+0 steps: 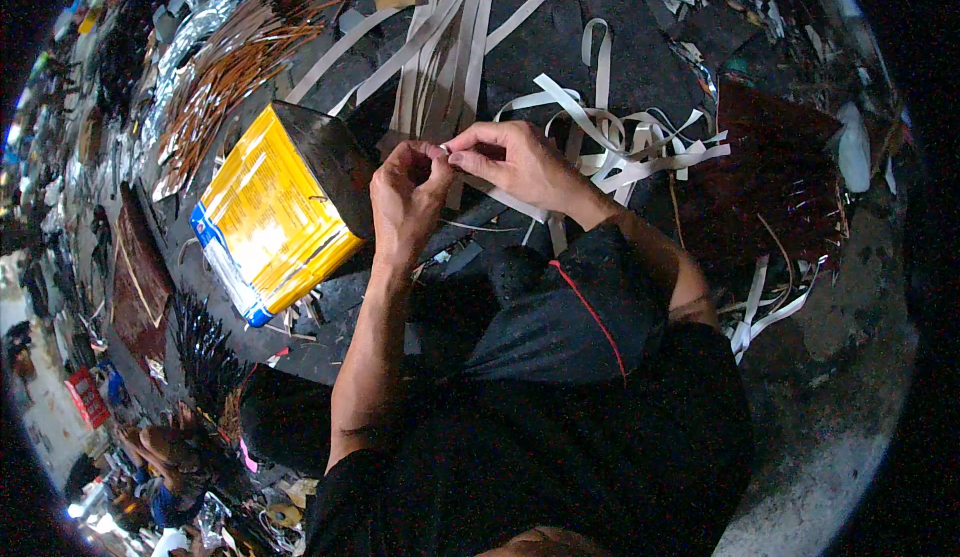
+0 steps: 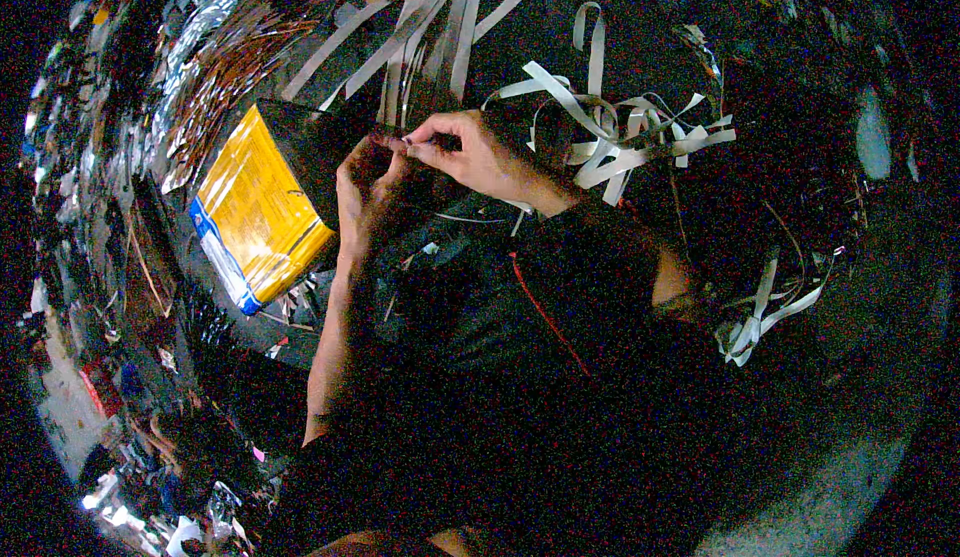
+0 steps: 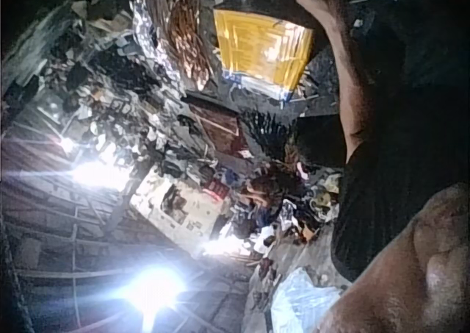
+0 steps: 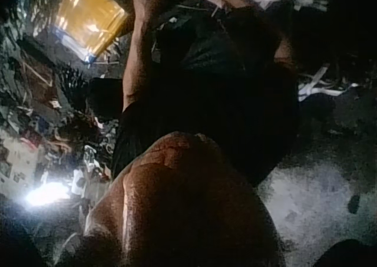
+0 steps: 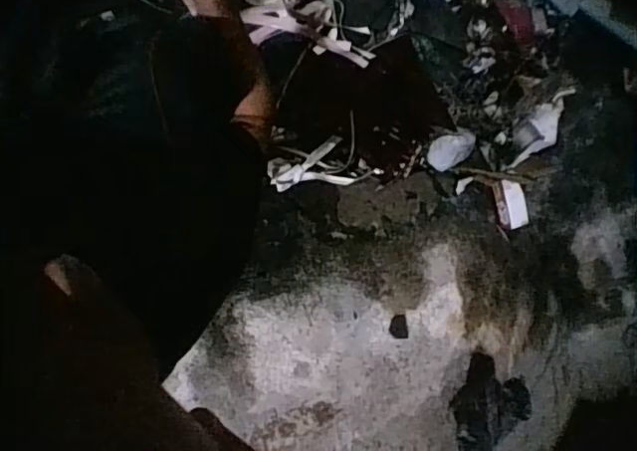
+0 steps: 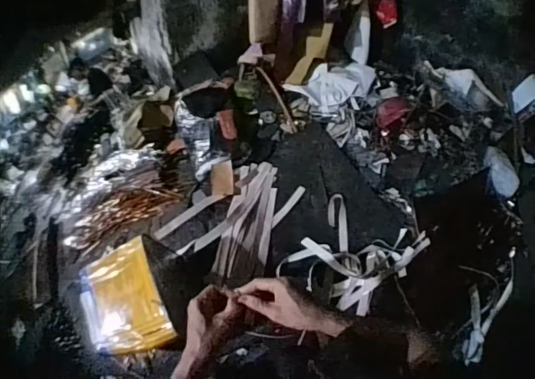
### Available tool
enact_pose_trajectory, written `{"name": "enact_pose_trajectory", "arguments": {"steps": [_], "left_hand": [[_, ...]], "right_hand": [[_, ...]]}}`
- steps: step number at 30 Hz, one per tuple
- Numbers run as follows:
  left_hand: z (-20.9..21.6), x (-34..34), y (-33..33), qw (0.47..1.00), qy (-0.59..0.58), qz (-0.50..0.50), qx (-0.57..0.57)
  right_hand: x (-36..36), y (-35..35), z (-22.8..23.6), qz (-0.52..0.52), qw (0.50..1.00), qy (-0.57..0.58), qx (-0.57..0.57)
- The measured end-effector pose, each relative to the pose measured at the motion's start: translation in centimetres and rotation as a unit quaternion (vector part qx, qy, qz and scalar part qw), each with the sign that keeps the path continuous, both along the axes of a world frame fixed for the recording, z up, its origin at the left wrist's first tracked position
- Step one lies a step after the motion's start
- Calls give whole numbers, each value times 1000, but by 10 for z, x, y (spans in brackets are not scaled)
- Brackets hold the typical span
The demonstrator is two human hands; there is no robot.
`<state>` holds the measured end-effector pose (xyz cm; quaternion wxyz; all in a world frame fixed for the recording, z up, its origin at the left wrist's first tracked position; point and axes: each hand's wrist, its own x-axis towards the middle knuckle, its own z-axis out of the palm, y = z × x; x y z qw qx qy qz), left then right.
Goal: The person sits on the floor and repeatedly peels thin white strips from a larger roll or sheet, separating them by hand. The person places the peeled strips into a pile on the floor and continues the process throughout the clip.
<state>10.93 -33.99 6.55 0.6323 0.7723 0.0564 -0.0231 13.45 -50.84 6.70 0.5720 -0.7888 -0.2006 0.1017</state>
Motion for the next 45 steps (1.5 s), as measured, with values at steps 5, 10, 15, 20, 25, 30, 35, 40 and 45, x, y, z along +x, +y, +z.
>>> {"name": "enact_pose_trajectory", "arguments": {"steps": [5,10,15,20,25,30,35,40,45], "left_hand": [[1,-2,-1,998,-42,-27,47],[-6,-3,1,993,27,-42,-108],[-8,4,14,929,88,-18,-359],[13,3,0,999,2,0,-49],[60,10,53,980,-130,57,137],[124,23,168,884,-154,138,419],[138,-1,238,713,-99,234,653],[107,-46,424,618,5,272,738],[144,-40,405,650,-7,262,713]], "right_hand": [[-1,2,3,-32,996,85,-18],[0,3,-17,-93,995,36,19],[13,-7,-32,-91,969,182,138],[11,-6,-19,-103,986,86,99],[21,-52,-17,-288,956,8,63],[19,-169,-60,-428,879,-64,-200],[4,-245,-69,-470,781,-75,-405],[-31,-404,-122,-491,687,-55,-533],[-16,-372,-83,-386,814,-108,-419]]}}
